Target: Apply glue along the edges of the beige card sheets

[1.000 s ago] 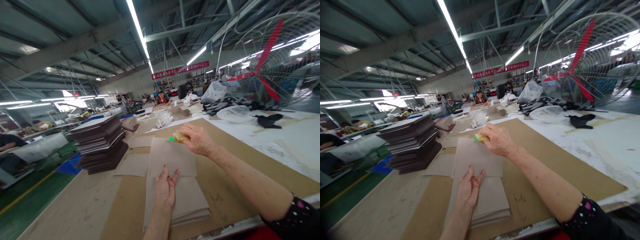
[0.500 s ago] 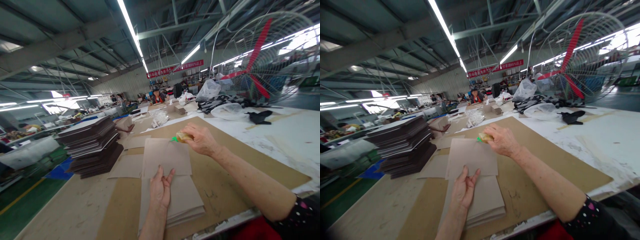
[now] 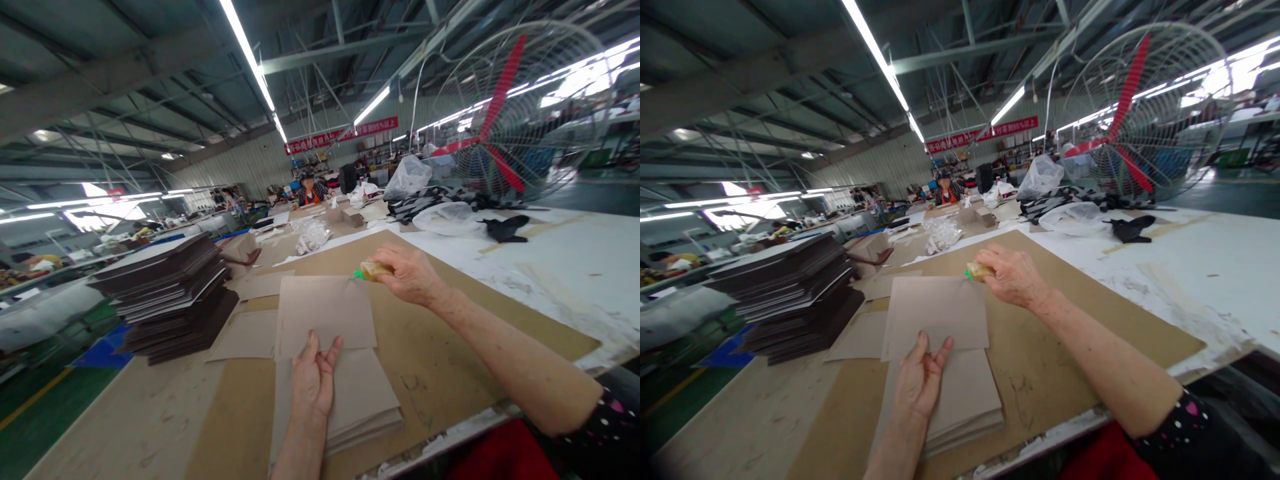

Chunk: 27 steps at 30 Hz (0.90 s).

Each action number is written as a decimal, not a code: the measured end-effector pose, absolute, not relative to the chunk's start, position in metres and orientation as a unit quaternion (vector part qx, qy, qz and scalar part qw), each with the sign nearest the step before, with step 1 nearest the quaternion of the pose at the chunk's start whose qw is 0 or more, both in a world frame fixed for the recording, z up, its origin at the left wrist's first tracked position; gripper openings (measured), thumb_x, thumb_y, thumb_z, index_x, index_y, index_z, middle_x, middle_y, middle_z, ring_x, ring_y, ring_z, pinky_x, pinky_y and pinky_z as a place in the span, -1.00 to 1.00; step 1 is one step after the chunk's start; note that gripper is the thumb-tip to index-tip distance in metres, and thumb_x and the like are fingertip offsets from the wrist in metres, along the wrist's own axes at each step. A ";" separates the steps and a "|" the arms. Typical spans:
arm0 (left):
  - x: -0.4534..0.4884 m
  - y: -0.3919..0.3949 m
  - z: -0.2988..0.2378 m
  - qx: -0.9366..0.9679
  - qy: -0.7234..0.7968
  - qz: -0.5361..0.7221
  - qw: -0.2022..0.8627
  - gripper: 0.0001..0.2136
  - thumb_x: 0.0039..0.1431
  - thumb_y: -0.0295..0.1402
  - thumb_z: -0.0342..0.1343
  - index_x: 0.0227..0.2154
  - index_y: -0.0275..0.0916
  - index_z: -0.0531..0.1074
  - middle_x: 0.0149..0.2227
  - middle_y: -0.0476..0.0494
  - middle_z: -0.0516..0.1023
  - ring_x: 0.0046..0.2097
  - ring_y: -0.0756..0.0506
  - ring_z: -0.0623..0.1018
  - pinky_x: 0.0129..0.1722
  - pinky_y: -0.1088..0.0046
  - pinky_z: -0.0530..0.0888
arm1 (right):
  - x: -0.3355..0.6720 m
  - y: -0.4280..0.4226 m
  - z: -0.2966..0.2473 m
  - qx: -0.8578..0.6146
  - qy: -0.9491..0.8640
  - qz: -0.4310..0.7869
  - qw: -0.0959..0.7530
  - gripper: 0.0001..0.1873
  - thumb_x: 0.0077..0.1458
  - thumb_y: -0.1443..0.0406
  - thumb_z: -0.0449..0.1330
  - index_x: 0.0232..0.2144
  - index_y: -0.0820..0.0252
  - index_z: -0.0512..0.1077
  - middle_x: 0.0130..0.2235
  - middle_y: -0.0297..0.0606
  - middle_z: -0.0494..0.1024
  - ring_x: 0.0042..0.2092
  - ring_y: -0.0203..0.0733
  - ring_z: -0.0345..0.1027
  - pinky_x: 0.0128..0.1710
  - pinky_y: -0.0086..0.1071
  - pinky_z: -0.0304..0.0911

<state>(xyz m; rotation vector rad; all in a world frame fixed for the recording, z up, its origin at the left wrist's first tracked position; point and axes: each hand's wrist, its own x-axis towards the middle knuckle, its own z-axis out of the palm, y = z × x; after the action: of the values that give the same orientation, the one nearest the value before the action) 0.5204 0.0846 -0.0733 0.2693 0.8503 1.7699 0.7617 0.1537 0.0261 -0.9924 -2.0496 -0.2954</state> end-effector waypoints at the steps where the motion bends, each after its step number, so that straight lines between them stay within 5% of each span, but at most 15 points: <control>1: 0.520 0.084 -0.073 0.113 0.359 0.747 0.548 -0.86 0.25 -0.61 0.17 -0.42 -0.36 0.53 -0.36 -0.05 0.59 -0.34 0.04 0.54 -0.11 0.01 0.71 | 0.763 0.154 0.025 -0.397 -0.812 -0.117 0.412 -0.92 0.20 0.33 0.18 -0.27 0.14 0.50 -0.30 -0.27 0.51 -0.26 -0.17 0.38 -0.27 -0.35 0.15; 20: 0.522 0.085 -0.070 0.116 0.365 0.745 0.547 -0.83 0.28 -0.60 0.14 -0.43 -0.35 0.52 -0.37 -0.03 0.58 -0.34 0.04 0.54 -0.15 0.05 0.73 | 0.781 0.149 0.012 -0.395 -0.816 -0.110 0.408 -0.92 0.23 0.31 0.17 -0.28 0.14 0.48 -0.27 -0.24 0.56 -0.24 -0.16 0.40 -0.26 -0.35 0.17; 27: 0.521 0.086 -0.074 0.124 0.362 0.755 0.532 -0.86 0.23 -0.61 0.19 -0.44 -0.33 0.49 -0.42 0.03 0.54 -0.39 0.08 0.51 -0.02 0.03 0.69 | 0.784 0.140 0.001 -0.383 -0.820 -0.094 0.415 -0.85 0.17 0.37 0.15 -0.25 0.12 0.51 -0.29 -0.26 0.55 -0.26 -0.18 0.42 -0.26 -0.36 0.20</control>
<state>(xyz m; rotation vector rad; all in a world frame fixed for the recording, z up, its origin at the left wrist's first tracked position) 0.5205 0.0863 -0.0742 0.2957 0.8640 1.8020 0.7838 0.1401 0.0013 -0.9635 -2.0602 -0.2357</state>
